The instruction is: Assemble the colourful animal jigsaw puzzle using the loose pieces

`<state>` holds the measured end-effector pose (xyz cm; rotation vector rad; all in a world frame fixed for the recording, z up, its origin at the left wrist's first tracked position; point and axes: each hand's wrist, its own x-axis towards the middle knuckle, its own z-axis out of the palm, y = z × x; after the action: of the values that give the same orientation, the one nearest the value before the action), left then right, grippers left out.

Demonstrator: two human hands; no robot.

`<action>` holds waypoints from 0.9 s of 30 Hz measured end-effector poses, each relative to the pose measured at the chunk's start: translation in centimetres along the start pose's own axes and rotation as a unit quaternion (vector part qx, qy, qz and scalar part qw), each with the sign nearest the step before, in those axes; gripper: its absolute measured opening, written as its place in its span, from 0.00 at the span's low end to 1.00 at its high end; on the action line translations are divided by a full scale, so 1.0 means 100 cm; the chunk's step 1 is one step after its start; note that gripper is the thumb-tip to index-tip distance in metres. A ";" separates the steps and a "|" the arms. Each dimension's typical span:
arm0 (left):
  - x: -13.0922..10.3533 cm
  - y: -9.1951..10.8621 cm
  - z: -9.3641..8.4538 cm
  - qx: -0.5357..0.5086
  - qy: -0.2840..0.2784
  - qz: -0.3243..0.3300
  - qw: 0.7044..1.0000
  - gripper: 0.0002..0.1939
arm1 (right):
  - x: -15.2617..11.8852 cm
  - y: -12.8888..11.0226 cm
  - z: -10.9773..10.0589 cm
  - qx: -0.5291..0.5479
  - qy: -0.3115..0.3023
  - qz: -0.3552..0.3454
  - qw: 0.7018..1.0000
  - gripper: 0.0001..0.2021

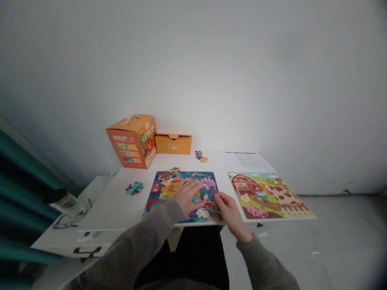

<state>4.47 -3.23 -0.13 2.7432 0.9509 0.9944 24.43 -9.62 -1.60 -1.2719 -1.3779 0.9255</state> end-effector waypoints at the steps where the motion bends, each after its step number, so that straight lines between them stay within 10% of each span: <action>1: -0.001 -0.001 0.000 0.001 0.000 -0.002 1.000 0.22 | 0.001 0.001 -0.001 0.001 0.003 -0.001 1.000 0.22; 15: -0.012 -0.045 -0.016 0.033 -0.030 -0.097 0.994 0.22 | 0.042 0.008 -0.016 -0.060 -0.024 -0.037 0.997 0.14; 27: -0.037 -0.177 -0.077 -0.038 0.036 -0.263 0.963 0.21 | 0.092 0.026 -0.013 -0.062 -0.005 -0.062 0.996 0.13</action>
<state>-11.75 7.86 -0.84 2.2104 1.5068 0.9997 26.75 -0.28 -2.29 -1.2602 -1.5232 0.7724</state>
